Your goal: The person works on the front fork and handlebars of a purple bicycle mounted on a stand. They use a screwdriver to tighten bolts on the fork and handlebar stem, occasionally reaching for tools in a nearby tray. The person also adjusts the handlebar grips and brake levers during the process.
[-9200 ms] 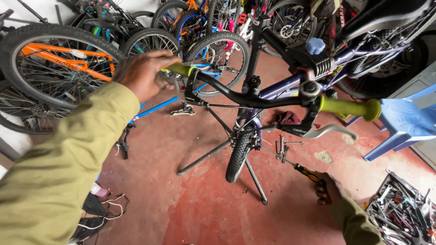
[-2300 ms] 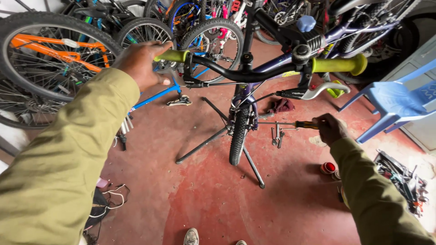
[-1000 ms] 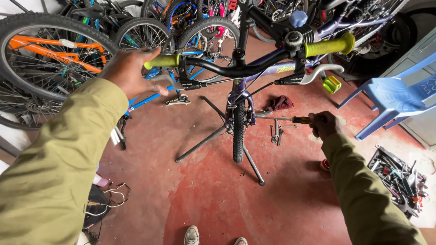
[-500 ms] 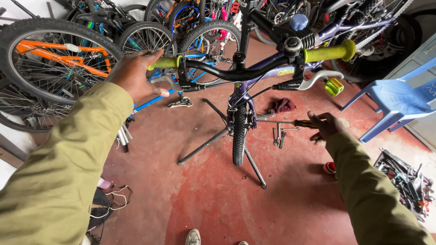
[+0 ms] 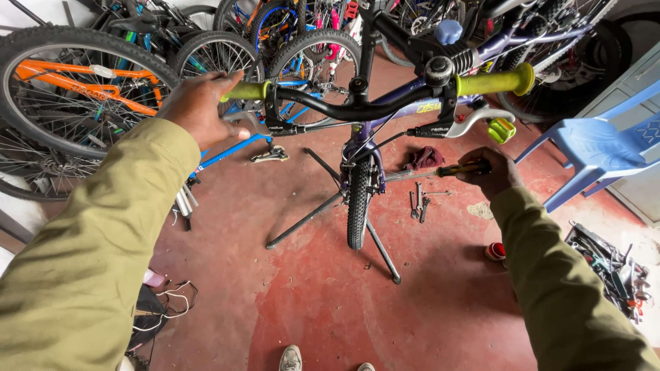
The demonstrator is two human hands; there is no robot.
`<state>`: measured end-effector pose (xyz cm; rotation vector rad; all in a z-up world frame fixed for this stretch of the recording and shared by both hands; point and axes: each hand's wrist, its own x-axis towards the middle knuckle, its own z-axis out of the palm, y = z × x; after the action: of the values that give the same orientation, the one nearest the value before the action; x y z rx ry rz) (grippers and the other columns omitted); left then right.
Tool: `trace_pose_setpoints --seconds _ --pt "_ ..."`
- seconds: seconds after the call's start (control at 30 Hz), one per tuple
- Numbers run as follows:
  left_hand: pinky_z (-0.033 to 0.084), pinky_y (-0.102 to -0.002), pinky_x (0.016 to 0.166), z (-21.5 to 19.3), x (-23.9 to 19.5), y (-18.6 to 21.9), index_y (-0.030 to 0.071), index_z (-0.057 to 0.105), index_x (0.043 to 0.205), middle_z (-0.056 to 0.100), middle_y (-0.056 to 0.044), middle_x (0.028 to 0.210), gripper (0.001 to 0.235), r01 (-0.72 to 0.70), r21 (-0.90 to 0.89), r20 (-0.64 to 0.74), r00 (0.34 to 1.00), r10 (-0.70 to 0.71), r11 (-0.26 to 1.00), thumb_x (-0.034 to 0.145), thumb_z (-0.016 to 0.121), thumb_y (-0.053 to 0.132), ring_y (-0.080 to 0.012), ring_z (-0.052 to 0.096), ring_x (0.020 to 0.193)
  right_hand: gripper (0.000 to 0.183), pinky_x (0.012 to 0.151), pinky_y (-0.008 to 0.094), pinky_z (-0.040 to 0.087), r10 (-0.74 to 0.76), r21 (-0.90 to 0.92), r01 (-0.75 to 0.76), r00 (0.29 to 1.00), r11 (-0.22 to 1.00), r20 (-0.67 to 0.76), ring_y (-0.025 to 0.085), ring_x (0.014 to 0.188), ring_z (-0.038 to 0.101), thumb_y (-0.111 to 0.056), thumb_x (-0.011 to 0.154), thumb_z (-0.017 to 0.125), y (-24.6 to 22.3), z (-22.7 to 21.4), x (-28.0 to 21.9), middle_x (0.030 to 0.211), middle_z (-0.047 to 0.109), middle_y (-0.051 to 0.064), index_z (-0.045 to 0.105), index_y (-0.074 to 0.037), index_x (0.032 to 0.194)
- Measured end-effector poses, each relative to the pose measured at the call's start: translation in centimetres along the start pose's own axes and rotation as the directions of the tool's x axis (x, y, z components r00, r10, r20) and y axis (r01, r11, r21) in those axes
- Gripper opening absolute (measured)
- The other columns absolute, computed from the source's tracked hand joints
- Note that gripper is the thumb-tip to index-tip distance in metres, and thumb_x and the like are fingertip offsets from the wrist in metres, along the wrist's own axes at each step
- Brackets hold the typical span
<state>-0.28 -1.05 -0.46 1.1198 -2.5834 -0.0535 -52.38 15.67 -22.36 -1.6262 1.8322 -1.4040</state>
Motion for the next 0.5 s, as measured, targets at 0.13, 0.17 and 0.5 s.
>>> trace_pose_setpoints --seconds 0.13,0.17,0.5 --pt "0.044 -0.052 0.091 -0.2 0.0 0.4 0.014 0.056 0.132 0.060 -0.019 0.120 0.073 0.043 0.032 -0.001 0.999 -0.043 0.999 0.066 0.082 0.032 -0.0397 0.056 0.111 0.056 0.039 0.031 0.049 0.280 0.212 -0.275 0.960 0.938 0.011 0.027 0.046 0.058 -0.009 0.079 0.076 -5.4 0.8 -0.9 0.083 0.061 0.028 0.042 0.008 0.120" --pt "0.044 -0.052 0.091 -0.1 -0.1 0.3 0.014 0.056 0.132 0.060 -0.019 0.120 0.073 0.047 0.034 -0.003 0.999 -0.047 0.998 0.066 0.082 0.032 -0.0397 0.056 0.111 0.056 0.039 0.031 0.049 0.277 0.213 -0.273 0.961 0.938 0.014 0.027 0.046 0.058 -0.009 0.079 0.076 -5.5 0.5 -0.6 0.083 0.061 0.028 0.042 0.008 0.120" --pt "0.048 -0.049 0.083 -0.8 -0.3 0.2 0.014 0.061 0.123 0.065 -0.017 0.108 0.072 0.020 0.089 -0.030 0.999 -0.017 0.996 0.058 0.084 0.036 -0.0371 0.061 0.103 0.055 0.029 0.031 0.049 0.481 -0.241 -0.482 0.874 0.843 -0.066 0.025 0.037 0.057 -0.050 0.087 0.069 -4.5 0.0 0.2 0.068 0.065 0.020 0.063 0.004 0.085"
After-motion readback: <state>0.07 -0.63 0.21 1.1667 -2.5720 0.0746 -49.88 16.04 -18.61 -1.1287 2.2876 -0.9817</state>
